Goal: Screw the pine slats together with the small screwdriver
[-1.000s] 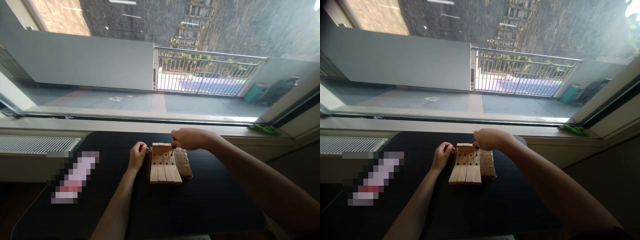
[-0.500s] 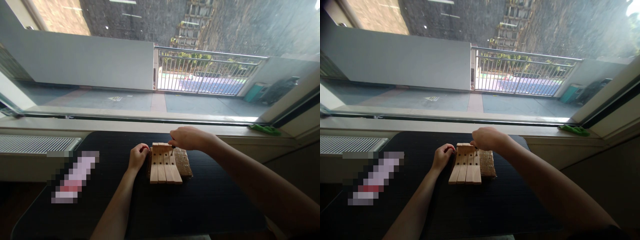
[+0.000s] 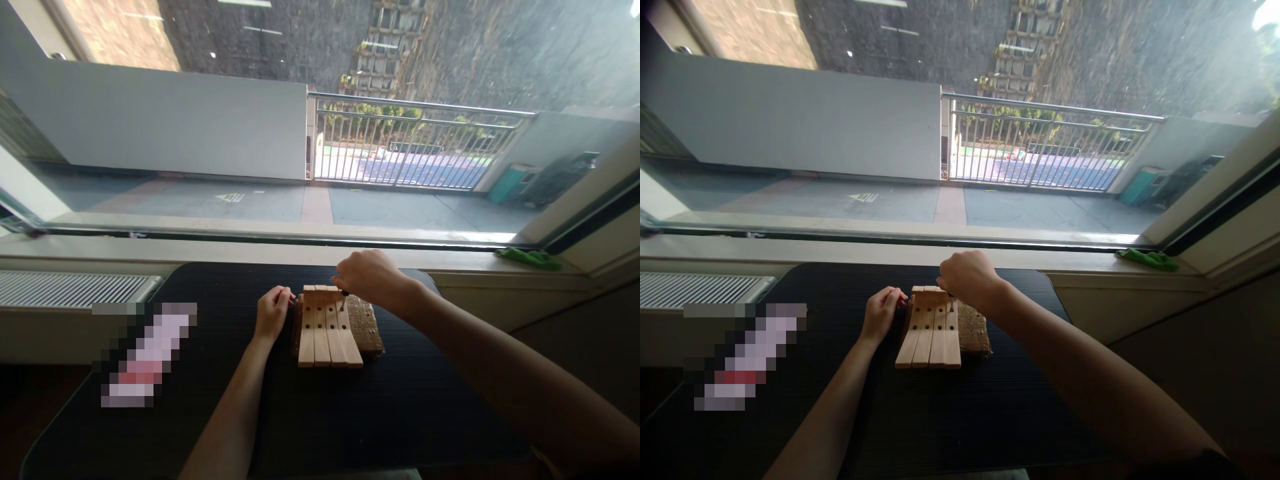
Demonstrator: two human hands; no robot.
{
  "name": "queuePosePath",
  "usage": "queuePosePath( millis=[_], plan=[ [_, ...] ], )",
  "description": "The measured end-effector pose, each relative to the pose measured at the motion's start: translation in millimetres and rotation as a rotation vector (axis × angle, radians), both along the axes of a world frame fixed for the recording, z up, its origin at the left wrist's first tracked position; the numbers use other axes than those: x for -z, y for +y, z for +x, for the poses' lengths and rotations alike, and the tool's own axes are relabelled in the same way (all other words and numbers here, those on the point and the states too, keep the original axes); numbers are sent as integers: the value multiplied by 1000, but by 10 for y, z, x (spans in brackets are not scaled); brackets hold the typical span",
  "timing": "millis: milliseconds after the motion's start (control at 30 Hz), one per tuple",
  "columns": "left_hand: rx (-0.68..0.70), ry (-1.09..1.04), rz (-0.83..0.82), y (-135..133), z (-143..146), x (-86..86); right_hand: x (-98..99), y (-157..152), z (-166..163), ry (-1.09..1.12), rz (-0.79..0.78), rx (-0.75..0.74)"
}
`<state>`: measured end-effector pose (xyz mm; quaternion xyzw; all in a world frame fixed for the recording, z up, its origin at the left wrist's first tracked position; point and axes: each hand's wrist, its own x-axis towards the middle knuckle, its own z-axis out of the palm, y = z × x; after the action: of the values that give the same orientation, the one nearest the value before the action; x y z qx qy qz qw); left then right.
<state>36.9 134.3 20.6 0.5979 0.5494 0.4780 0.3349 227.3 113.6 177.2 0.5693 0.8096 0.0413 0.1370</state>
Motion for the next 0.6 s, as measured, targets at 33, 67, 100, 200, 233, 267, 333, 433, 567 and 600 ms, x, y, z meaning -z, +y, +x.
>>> queuePosePath(
  millis=[33,67,100,200,233,267,333,433,567,600],
  plan=[
    [-5,-12,-5,5,1,8,4,-5,-2,3,-1,9],
    [-10,-37,-15,10,2,14,4,-13,0,8,-5,16],
    [-14,-68,-26,14,3,20,3,-23,4,16,-9,17],
    [-38,-129,-54,23,3,37,-9,-61,40,61,-16,-27],
    [-45,-137,-54,24,4,44,-15,-73,58,82,-16,-46],
    [-49,-146,-48,25,4,53,-21,-83,76,107,-20,-60],
    [-52,-175,-31,28,8,72,-37,-99,109,160,-53,-67],
    [-81,-238,-18,38,14,93,-76,-120,138,231,-140,-70],
    [-116,-268,-19,54,13,99,-120,-149,142,273,-231,-92],
    [-113,-255,-19,57,9,99,-125,-153,144,281,-245,-89]
  ],
)
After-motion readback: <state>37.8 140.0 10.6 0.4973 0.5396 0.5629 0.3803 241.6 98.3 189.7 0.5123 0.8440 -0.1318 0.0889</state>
